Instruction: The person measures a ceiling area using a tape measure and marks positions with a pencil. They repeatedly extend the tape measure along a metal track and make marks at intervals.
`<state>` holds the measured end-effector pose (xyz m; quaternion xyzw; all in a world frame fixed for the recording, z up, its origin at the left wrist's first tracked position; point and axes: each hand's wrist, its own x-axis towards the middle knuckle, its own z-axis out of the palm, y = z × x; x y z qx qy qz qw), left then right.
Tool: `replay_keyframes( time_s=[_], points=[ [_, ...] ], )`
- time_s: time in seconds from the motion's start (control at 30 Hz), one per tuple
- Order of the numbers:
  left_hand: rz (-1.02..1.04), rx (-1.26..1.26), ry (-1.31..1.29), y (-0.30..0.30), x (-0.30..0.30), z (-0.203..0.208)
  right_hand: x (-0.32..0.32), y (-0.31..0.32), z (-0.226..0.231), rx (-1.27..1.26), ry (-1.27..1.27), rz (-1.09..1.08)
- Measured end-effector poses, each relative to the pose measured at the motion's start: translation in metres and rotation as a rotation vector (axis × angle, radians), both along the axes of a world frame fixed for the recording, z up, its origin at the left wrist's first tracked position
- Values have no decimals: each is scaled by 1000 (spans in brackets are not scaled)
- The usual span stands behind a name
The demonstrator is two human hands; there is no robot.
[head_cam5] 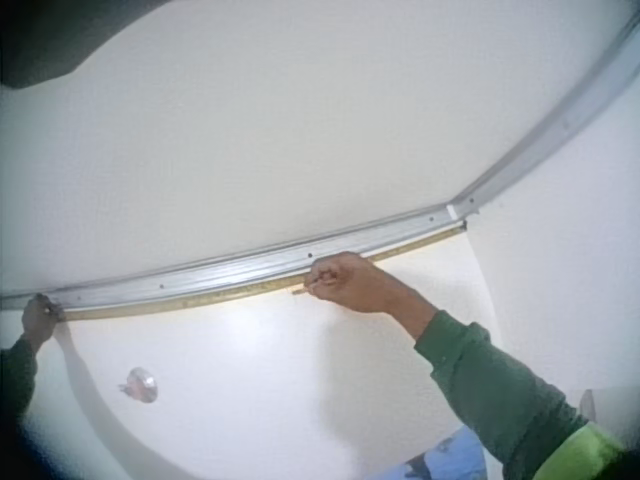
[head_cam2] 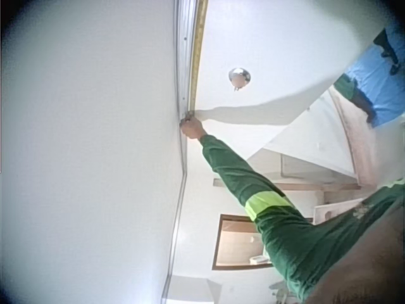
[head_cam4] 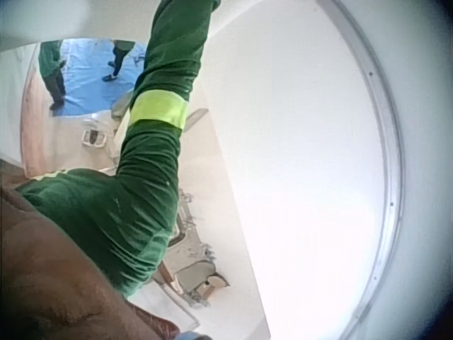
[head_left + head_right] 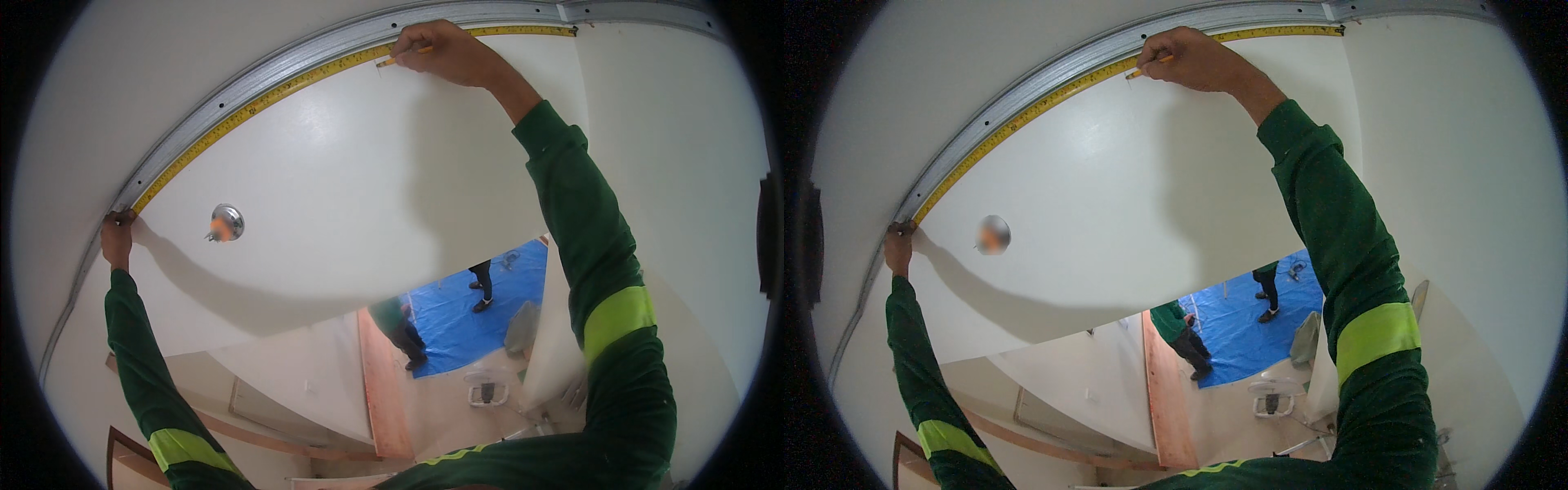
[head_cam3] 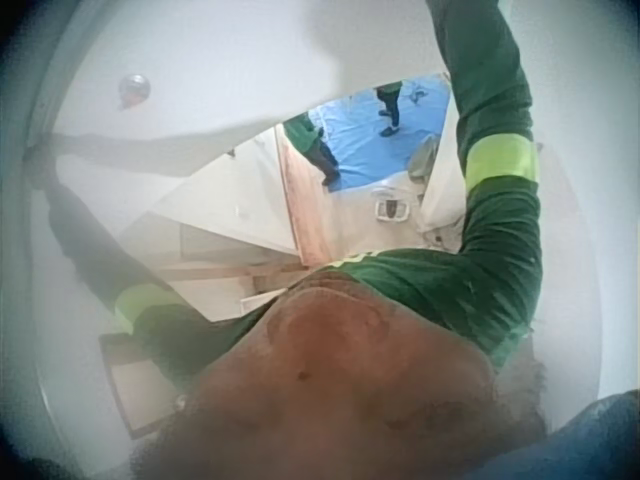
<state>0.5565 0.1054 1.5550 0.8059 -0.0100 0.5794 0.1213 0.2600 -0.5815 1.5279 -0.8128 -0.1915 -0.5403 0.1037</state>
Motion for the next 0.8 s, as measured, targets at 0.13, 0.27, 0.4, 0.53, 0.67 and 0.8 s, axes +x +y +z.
replay_keyframes(
  time_s=[0.13, 0.27, 0.4, 0.53, 0.67, 0.8],
  points=[
    [-10, -22, 34, -7, 0, -3, 3, 5, -1, 83, -42, -58],
    [-29, -21, 39, -3, -1, -3, 1, 9, 1, 28, -36, -98],
    [-46, -22, 38, 2, 8, 2, 6, 5, -4, 25, -89, -85],
    [18, -33, 55, 3, 8, 1, 3, 5, -6, -77, -12, -121],
    [-1, -34, 45, -1, 6, 0, 5, 5, -6, -34, -6, -90],
    [-13, -22, 53, -2, 7, -1, 23, -2, -8, 3, -168, -121]
  ],
)
